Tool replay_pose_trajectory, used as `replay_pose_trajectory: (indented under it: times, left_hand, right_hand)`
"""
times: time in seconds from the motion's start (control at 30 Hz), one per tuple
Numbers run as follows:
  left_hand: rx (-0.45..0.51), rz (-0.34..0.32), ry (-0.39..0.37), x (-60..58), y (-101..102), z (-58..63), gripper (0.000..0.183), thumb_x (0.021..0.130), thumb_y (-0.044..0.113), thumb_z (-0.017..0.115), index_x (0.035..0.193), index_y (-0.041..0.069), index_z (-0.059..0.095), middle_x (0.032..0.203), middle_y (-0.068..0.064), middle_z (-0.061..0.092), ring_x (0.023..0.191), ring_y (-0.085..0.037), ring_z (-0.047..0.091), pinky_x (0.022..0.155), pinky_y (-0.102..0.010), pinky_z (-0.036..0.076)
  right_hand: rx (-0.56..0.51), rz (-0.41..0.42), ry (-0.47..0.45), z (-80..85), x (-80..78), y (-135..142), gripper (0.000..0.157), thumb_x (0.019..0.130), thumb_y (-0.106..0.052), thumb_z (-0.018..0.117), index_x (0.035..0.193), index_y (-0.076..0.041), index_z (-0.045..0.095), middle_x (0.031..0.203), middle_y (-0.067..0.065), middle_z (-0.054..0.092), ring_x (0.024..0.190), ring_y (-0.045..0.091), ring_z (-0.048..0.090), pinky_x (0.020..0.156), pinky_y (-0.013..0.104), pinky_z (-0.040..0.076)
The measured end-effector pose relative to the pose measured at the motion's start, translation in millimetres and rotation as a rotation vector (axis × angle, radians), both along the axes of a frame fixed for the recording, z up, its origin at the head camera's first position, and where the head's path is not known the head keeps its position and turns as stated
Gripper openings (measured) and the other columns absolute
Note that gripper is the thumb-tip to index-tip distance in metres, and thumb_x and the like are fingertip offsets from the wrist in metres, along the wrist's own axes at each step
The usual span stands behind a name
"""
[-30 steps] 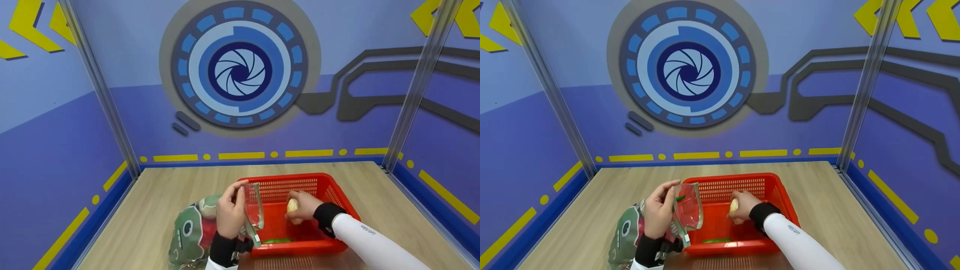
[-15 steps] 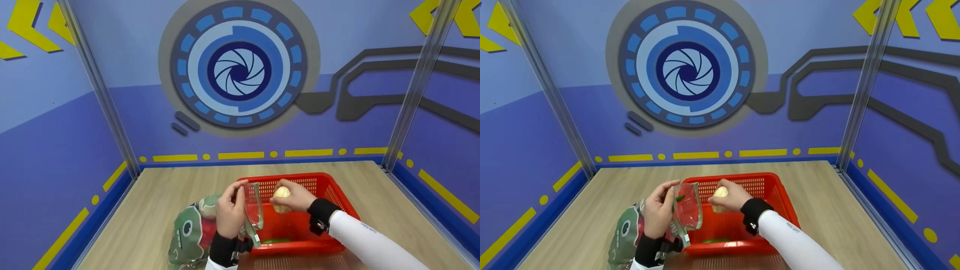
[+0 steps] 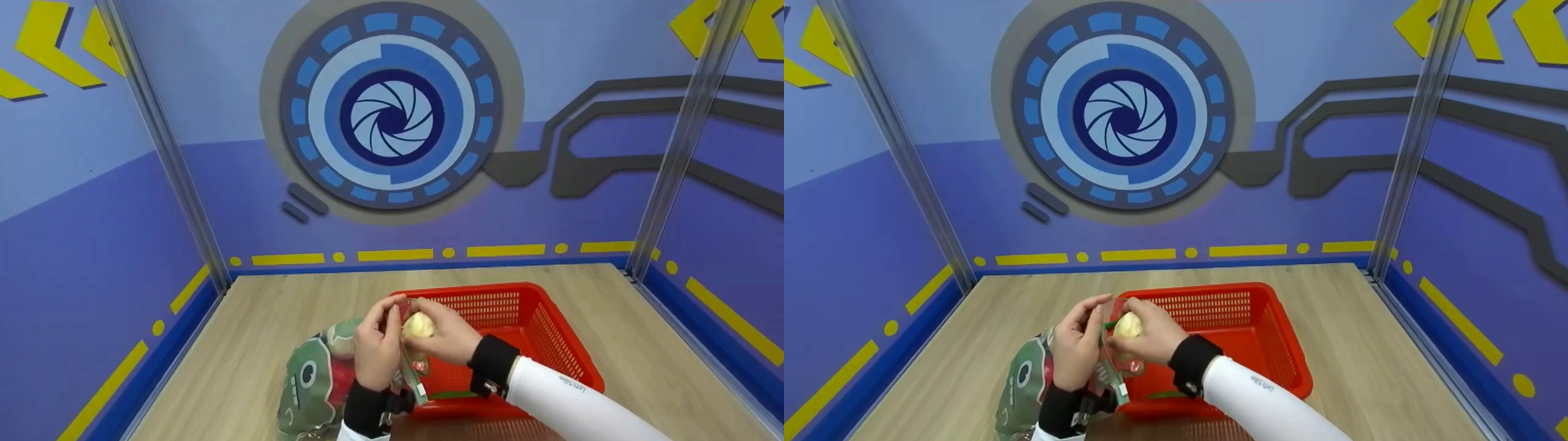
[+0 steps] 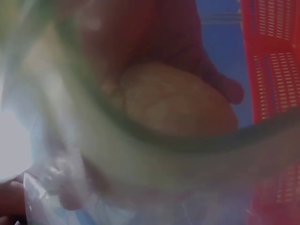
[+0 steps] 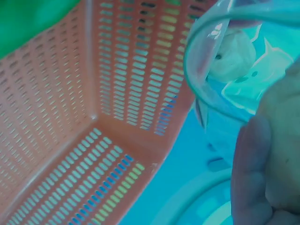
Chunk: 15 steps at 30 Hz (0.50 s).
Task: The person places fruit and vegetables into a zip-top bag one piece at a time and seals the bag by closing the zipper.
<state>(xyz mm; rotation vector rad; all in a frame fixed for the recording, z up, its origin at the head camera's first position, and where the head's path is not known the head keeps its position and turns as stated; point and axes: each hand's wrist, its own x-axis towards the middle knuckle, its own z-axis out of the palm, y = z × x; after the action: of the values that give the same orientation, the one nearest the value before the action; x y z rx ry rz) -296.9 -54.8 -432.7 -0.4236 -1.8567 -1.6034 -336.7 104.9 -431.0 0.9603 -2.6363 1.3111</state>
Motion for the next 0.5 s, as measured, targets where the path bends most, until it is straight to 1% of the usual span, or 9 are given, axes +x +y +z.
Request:
replay_pose_trajectory:
  times: [0.07, 0.13, 0.17, 0.23, 0.33, 0.43, 0.5]
  left_hand:
    - [0.004, -0.005, 0.005, 0.2, 1, -0.3, 0.018, 0.102, 0.005, 0.060, 0.114, 0.004, 0.073, 0.108, -0.012, 0.077, 0.093, -0.019, 0.073, 0.084, -0.021, 0.059]
    - [0.002, -0.002, 0.009, 0.3, 1, -0.2, 0.018, 0.102, 0.006, 0.060, 0.114, 0.005, 0.074, 0.108, -0.011, 0.078, 0.092, -0.021, 0.073, 0.082, -0.022, 0.059]
    - [0.003, 0.000, 0.013, 0.3, 1, -0.1, 0.018, 0.102, 0.006, 0.060, 0.114, 0.005, 0.074, 0.108, -0.010, 0.078, 0.092, -0.021, 0.074, 0.082, -0.022, 0.059]
    - [0.001, 0.006, 0.021, 0.0, 1, 0.1, 0.018, 0.102, 0.006, 0.060, 0.113, 0.005, 0.074, 0.107, -0.010, 0.078, 0.091, -0.021, 0.074, 0.080, -0.023, 0.059]
    - [-0.012, 0.021, 0.036, -0.7, 1, 0.2, 0.018, 0.102, 0.005, 0.060, 0.113, 0.006, 0.075, 0.106, -0.011, 0.078, 0.085, -0.018, 0.071, 0.076, -0.022, 0.057]
    - [-0.035, 0.040, 0.045, -1.2, 2, -0.2, 0.019, 0.103, 0.005, 0.059, 0.113, 0.008, 0.075, 0.107, -0.010, 0.078, 0.084, -0.014, 0.069, 0.076, -0.022, 0.056]
    - [-0.046, 0.051, 0.046, -1.1, 1, -0.4, 0.019, 0.102, 0.005, 0.059, 0.113, 0.007, 0.075, 0.108, -0.010, 0.078, 0.084, -0.013, 0.068, 0.075, -0.023, 0.055]
  right_hand:
    - [0.012, -0.017, 0.056, -1.1, 4.1, -2, 0.034, 0.091, -0.024, 0.076, 0.119, -0.012, 0.062, 0.108, 0.002, 0.062, 0.084, 0.012, 0.058, 0.069, 0.023, 0.055]
    - [0.040, -0.022, 0.110, -1.8, 7.5, -3, 0.037, 0.089, -0.022, 0.077, 0.122, -0.014, 0.062, 0.110, 0.002, 0.060, 0.086, 0.011, 0.056, 0.069, 0.022, 0.054]
    - [0.051, -0.017, 0.120, -1.7, 8.7, -4, 0.039, 0.088, -0.020, 0.076, 0.124, -0.015, 0.062, 0.112, 0.002, 0.060, 0.087, 0.012, 0.055, 0.070, 0.022, 0.053]
    - [0.070, 0.003, 0.111, -1.7, 9.0, -6, 0.045, 0.087, -0.017, 0.075, 0.130, -0.018, 0.061, 0.115, 0.002, 0.059, 0.088, 0.013, 0.056, 0.071, 0.023, 0.053]
    - [0.113, 0.034, 0.092, -2.4, 5.0, -12, 0.055, 0.088, -0.015, 0.075, 0.140, -0.020, 0.058, 0.127, 0.003, 0.063, 0.099, 0.015, 0.060, 0.082, 0.028, 0.055]
    - [0.189, 0.089, 0.098, -4.4, -1.2, -22, 0.052, 0.091, -0.016, 0.074, 0.140, -0.017, 0.057, 0.132, 0.002, 0.065, 0.111, 0.016, 0.062, 0.096, 0.034, 0.054]
    - [0.248, 0.142, 0.132, -5.6, -5.7, -29, 0.046, 0.093, -0.016, 0.072, 0.137, -0.013, 0.058, 0.132, 0.003, 0.066, 0.117, 0.015, 0.062, 0.103, 0.036, 0.051]
